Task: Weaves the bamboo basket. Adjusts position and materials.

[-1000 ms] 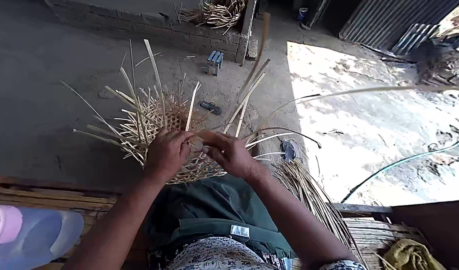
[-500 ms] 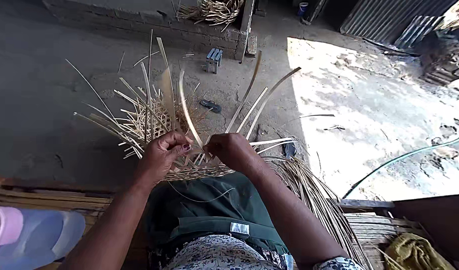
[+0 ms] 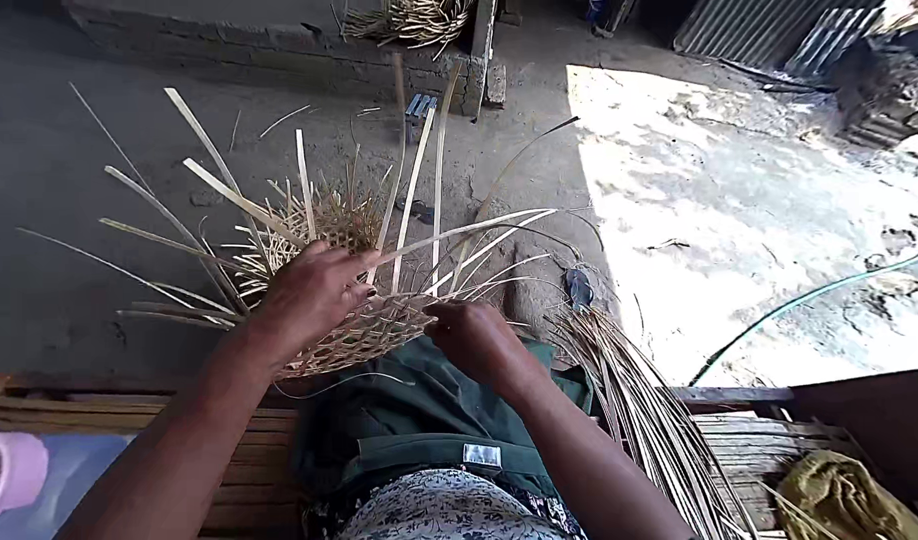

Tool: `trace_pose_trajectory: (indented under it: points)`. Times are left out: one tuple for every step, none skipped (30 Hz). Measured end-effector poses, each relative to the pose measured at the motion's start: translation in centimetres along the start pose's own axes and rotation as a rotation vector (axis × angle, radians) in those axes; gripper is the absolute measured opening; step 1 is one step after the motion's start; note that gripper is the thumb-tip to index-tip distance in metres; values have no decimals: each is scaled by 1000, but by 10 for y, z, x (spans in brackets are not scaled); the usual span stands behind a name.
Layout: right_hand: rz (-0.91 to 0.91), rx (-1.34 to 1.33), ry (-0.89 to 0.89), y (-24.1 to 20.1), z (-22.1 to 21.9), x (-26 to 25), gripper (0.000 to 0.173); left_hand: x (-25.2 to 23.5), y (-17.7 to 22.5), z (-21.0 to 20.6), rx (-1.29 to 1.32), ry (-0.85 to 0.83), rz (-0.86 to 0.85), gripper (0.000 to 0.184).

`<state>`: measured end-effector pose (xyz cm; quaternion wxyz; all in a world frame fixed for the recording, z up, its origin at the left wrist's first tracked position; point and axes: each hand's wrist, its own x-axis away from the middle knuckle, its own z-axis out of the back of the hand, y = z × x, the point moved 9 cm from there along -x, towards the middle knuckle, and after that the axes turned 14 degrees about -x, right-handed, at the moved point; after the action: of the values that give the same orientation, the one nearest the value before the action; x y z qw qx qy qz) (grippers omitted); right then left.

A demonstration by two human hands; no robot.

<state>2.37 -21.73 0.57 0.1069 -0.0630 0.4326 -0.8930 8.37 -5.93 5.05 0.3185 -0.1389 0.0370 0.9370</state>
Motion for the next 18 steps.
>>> trace_pose_trajectory:
  points:
    - [-45,-44,27,11,-1,-3,37,2,-6,-1,36,-35,58,42]
    - [-18,-123,97,17,1,-7,40,3,-10,-2,74,-58,111,41]
    - [49,-233,169,21,3,-12,36,5,-13,-4,118,-73,164,40]
    - [110,-369,206,24,2,-16,27,7,-16,-7,161,-88,212,40]
    - [128,-525,204,29,-1,-22,19,11,-19,-9,202,-104,253,40]
    - [110,-696,181,35,-6,-28,13,16,-22,-12,241,-105,280,40]
    - [52,-856,144,40,-12,-33,11,21,-26,-14,277,-87,290,40]
    - [-35,-973,116,45,-17,-38,10,26,-29,-17,308,-63,288,39]
    - [-127,-1025,98,47,-20,-42,14,30,-31,-21,329,-45,282,38]
    - [-202,-1019,74,46,-22,-45,20,33,-33,-24,344,-28,277,39]
    - [-242,-980,40,43,-24,-48,24,37,-34,-26,357,-15,274,39]
    - [-238,-928,6,38,-24,-49,26,39,-34,-27,364,3,270,38]
    - [-196,-873,-43,31,-25,-51,25,40,-34,-26,365,19,265,37]
    - [-132,-827,-87,24,-25,-53,23,40,-34,-24,353,34,255,35]
    - [-72,-788,-130,19,-27,-54,19,38,-33,-22,341,43,247,34]
    - [-40,-773,-159,16,-28,-54,14,36,-32,-20,333,38,238,32]
    - [-34,-760,-162,14,-29,-55,12,34,-28,-19,327,26,232,31]
    - [-36,-740,-139,14,-29,-56,14,33,-25,-18,328,21,227,29]
